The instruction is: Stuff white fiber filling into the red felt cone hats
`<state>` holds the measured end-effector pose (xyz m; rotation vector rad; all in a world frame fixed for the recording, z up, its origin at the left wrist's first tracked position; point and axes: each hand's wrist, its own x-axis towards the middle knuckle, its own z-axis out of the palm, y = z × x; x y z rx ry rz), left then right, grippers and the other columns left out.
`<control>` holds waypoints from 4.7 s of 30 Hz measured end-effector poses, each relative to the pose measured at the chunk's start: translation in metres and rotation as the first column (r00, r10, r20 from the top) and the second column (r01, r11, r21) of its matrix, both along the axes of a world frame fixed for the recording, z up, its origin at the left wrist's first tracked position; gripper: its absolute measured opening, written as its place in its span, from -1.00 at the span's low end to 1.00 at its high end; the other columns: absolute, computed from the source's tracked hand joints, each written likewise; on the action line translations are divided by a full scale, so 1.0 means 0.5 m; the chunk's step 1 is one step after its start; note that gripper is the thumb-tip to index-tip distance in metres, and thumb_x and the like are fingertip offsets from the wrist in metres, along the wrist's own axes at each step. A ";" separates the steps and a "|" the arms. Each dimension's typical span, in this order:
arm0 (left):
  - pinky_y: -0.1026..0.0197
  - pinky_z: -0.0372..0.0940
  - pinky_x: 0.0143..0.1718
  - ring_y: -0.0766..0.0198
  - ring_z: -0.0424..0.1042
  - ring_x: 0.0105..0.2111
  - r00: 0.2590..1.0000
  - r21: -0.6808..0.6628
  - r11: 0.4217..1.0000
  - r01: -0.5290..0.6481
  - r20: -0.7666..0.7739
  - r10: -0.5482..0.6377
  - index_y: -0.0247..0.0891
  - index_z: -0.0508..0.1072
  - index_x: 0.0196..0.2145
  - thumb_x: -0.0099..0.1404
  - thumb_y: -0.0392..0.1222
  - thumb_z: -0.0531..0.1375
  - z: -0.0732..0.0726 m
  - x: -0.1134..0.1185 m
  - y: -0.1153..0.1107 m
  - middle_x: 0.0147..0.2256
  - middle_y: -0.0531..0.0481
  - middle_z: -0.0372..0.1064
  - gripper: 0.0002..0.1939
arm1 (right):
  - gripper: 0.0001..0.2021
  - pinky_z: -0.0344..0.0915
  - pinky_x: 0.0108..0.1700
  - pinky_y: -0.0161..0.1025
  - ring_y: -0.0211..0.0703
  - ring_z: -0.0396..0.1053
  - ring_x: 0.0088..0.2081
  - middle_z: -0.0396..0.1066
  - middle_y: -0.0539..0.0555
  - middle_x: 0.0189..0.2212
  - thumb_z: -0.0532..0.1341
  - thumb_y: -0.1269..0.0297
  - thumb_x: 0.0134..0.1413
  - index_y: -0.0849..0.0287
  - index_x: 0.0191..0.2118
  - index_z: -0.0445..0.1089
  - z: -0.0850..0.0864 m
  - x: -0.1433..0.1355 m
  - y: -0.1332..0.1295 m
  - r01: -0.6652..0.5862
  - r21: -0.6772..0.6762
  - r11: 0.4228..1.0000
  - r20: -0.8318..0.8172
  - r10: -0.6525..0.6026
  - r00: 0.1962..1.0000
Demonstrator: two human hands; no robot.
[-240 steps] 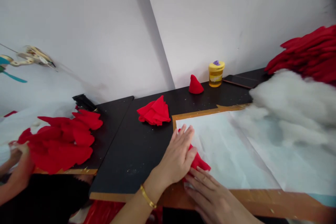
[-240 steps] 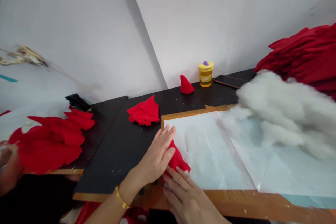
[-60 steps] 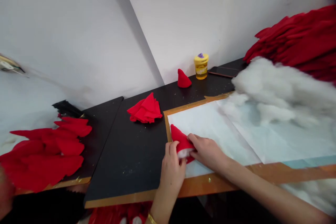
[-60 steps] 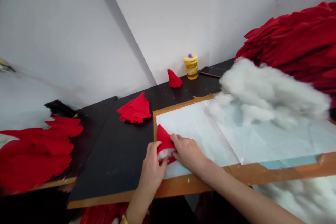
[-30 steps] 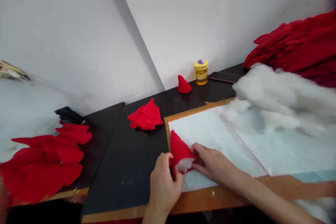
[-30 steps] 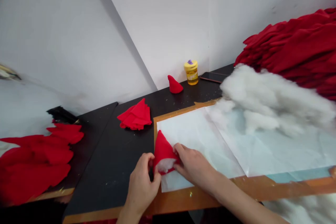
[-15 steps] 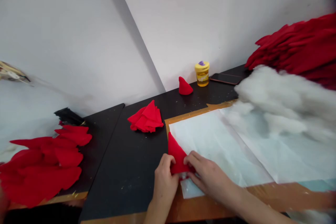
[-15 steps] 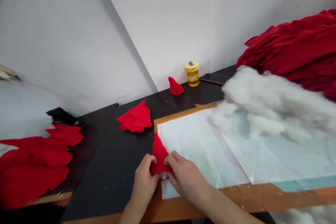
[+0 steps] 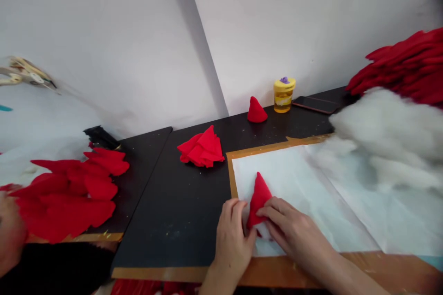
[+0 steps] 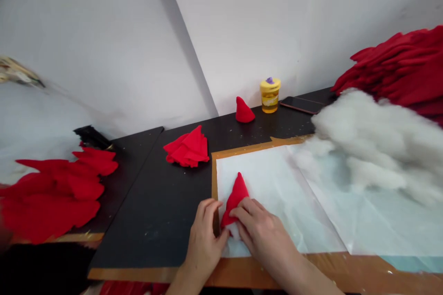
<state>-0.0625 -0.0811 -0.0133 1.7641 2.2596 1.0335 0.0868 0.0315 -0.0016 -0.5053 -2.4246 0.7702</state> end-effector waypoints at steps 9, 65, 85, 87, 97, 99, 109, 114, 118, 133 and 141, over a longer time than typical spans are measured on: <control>-0.11 0.34 0.12 -0.03 0.36 0.08 0.939 -0.131 0.964 0.232 -0.228 -0.257 -0.29 0.37 0.12 0.18 -0.55 0.09 0.015 0.045 0.056 0.08 -0.19 0.40 -0.45 | -0.77 0.42 -0.28 -0.21 -0.12 0.47 -0.35 0.45 0.03 -0.32 0.03 0.50 0.07 0.06 -0.19 0.27 -0.056 0.056 0.021 0.158 -0.253 0.955 0.024 -0.157 0.987; -0.03 0.38 -0.10 0.05 0.36 -0.15 0.972 -0.054 0.971 0.232 -0.026 -0.234 -0.19 0.40 -0.20 0.01 -0.62 0.02 0.027 0.046 0.095 -0.21 -0.08 0.33 -0.52 | -0.72 0.21 -0.39 -0.29 -0.23 0.27 -0.45 0.26 -0.02 -0.32 0.04 0.65 -0.07 0.08 -0.33 0.16 -0.040 0.057 0.087 0.206 -0.141 0.968 0.160 -0.183 0.970; -0.14 0.44 -0.14 -0.05 0.39 -0.16 0.970 -0.163 0.977 0.137 -0.176 -0.165 -0.22 0.38 -0.29 0.07 -0.59 0.08 0.012 0.066 0.114 -0.26 -0.11 0.41 -0.66 | -0.78 0.19 -0.37 -0.24 -0.15 0.32 -0.46 0.33 0.01 -0.41 0.04 0.55 -0.11 0.08 -0.33 0.16 -0.063 0.064 0.070 0.343 -0.100 0.934 0.125 -0.331 0.935; -0.14 0.43 -0.12 -0.04 0.39 -0.16 0.973 -0.157 0.979 0.126 -0.172 -0.153 -0.22 0.39 -0.28 0.06 -0.61 0.07 0.015 0.062 0.112 -0.26 -0.11 0.42 -0.64 | -0.78 0.19 -0.37 -0.23 -0.14 0.31 -0.46 0.33 0.01 -0.41 0.03 0.56 -0.12 0.08 -0.35 0.16 -0.062 0.073 0.074 0.355 -0.110 0.928 0.126 -0.342 0.931; -0.01 0.40 -0.01 0.05 0.41 -0.02 0.987 -0.007 0.987 0.159 0.018 -0.159 -0.20 0.33 0.00 0.26 -0.40 0.13 0.074 0.056 0.040 -0.03 -0.18 0.33 -0.64 | -0.78 0.39 -0.22 -0.21 -0.21 0.41 -0.32 0.37 0.11 0.01 0.13 0.37 0.20 0.06 -0.04 0.25 0.017 0.124 0.069 0.093 -0.310 0.946 0.038 -0.085 0.996; 0.05 0.42 -0.09 0.10 0.44 -0.11 0.993 0.006 0.993 0.119 0.000 -0.119 -0.19 0.36 -0.10 0.26 -0.42 0.13 0.066 0.055 0.047 -0.13 -0.12 0.36 -0.73 | -0.82 0.37 -0.24 -0.21 -0.20 0.38 -0.34 0.37 0.07 -0.14 0.15 0.42 0.16 0.08 -0.12 0.28 0.016 0.109 0.067 0.119 -0.227 0.967 0.037 -0.113 0.993; 0.01 0.43 -0.15 0.07 0.42 -0.19 0.953 -0.081 0.977 0.196 -0.220 -0.210 -0.18 0.41 -0.19 0.15 -0.57 0.08 0.042 0.068 0.051 -0.23 -0.06 0.41 -0.63 | -0.68 0.36 -0.25 -0.24 -0.13 0.39 -0.27 0.34 0.05 -0.28 0.03 0.71 -0.02 0.11 -0.29 0.28 -0.020 0.088 0.078 0.160 0.016 0.987 0.132 -0.161 0.978; 0.02 0.42 -0.06 0.05 0.41 -0.06 0.958 -0.007 0.973 0.230 -0.174 -0.227 -0.19 0.32 0.05 0.27 -0.41 0.16 0.061 0.053 -0.008 -0.07 -0.16 0.36 -0.60 | -0.71 0.41 -0.05 -0.17 -0.09 0.38 -0.05 0.29 0.13 0.01 0.16 0.46 0.25 0.03 0.03 0.22 0.003 0.147 0.068 0.054 -0.060 0.997 0.002 -0.054 0.999; -0.08 0.41 0.02 -0.04 0.37 0.03 0.958 -0.053 0.980 0.192 -0.208 -0.199 -0.22 0.28 0.15 0.26 -0.34 0.22 0.043 0.059 0.014 0.04 -0.23 0.33 -0.50 | -0.64 0.44 -0.07 -0.13 -0.06 0.41 -0.08 0.31 0.12 -0.02 0.22 0.51 0.17 0.03 0.05 0.29 -0.007 0.125 0.057 0.018 -0.021 1.000 0.028 -0.017 0.999; 0.08 0.38 -0.10 0.10 0.48 -0.12 0.424 0.061 0.982 -0.181 0.905 0.022 -0.26 0.45 -0.02 0.35 0.05 0.20 0.058 0.011 0.068 -0.05 -0.19 0.48 -0.62 | -0.77 0.39 -0.24 -0.28 -0.18 0.45 -0.27 0.40 0.04 -0.24 0.09 0.56 0.11 0.07 -0.37 0.39 -0.013 0.101 0.068 0.072 -0.271 0.960 -0.218 -0.135 0.967; 0.00 0.41 -0.09 -0.15 0.56 -0.12 -0.104 0.142 0.961 -0.236 0.980 -0.170 -0.38 0.49 -0.08 0.06 0.10 0.43 0.058 0.093 0.123 -0.28 -0.24 0.59 -0.40 | -0.86 0.51 -0.24 -0.22 -0.08 0.50 -0.15 0.42 0.13 -0.08 0.16 0.33 0.28 0.03 -0.09 0.41 -0.041 0.062 0.037 -0.034 -0.401 0.915 -0.400 -0.141 0.905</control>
